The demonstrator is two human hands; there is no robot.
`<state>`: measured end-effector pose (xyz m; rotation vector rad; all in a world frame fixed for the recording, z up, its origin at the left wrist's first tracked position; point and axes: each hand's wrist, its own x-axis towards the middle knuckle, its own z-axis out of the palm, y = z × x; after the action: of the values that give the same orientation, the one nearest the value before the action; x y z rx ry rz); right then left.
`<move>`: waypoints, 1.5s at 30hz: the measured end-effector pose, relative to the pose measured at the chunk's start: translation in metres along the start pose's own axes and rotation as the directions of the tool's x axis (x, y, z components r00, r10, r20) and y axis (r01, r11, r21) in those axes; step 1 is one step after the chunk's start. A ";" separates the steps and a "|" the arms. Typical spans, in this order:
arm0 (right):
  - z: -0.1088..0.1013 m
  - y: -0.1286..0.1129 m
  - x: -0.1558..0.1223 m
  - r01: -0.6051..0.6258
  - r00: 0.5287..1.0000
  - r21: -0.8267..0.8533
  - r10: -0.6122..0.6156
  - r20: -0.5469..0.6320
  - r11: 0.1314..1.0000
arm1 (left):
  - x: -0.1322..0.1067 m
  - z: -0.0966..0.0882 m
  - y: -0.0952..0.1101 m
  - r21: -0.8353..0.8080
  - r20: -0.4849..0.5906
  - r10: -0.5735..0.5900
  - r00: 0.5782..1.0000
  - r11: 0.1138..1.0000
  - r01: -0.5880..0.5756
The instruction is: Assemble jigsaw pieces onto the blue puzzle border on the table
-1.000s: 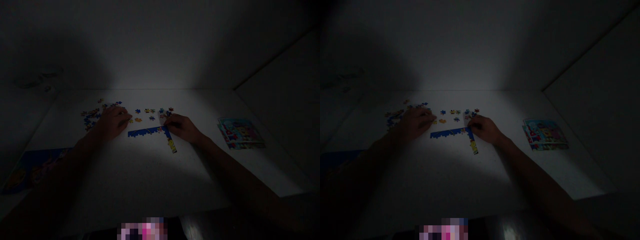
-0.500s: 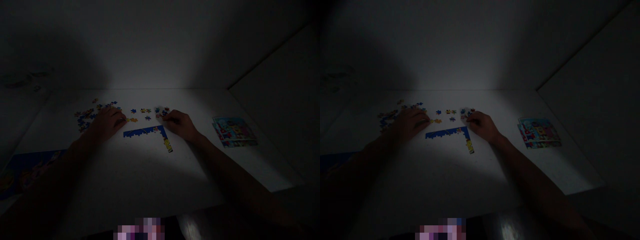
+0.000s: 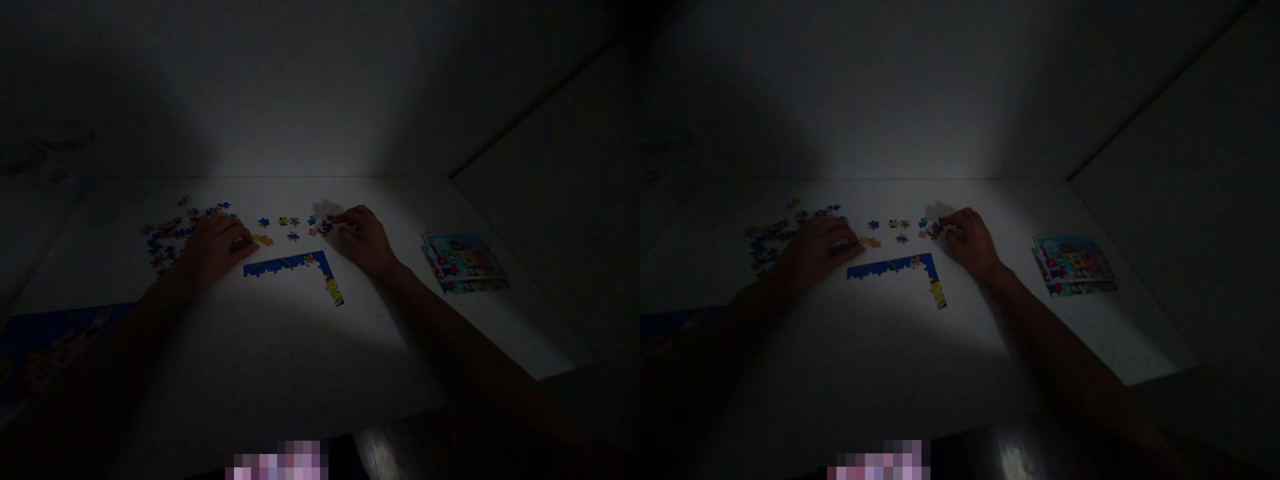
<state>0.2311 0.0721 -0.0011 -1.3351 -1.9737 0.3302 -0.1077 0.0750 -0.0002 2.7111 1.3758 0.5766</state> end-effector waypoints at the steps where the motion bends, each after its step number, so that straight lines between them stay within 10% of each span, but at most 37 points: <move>1: 0.002 -0.005 0.003 0.023 1.000 -0.010 -0.022 0.022 1.000 | 0.000 0.000 0.000 -0.002 -0.004 0.000 1.000 1.000 0.000; 17: 0.057 -0.044 0.053 0.071 0.954 -0.229 0.001 0.300 0.971 | 0.001 -0.013 0.019 0.010 -0.081 0.058 0.995 0.998 -0.057; 28: 0.065 -0.030 0.061 -0.048 0.970 -0.086 0.067 0.234 0.995 | -0.033 -0.021 0.188 -0.079 0.021 0.520 0.854 0.852 -0.517; 37: 0.032 -0.047 0.055 -0.114 0.981 0.161 0.086 0.172 0.980 | -0.033 -0.004 0.139 -0.028 -0.018 0.451 0.892 0.892 -0.452; 45: -0.012 -0.072 -0.020 -0.231 0.838 0.321 0.020 0.545 0.918 | -0.027 0.006 0.108 -0.094 -0.086 0.335 0.938 0.935 -0.342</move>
<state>0.1928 0.0218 0.0397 -1.2017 -2.1054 1.2016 -0.0375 -0.0110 0.0085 2.8794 0.8580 0.7460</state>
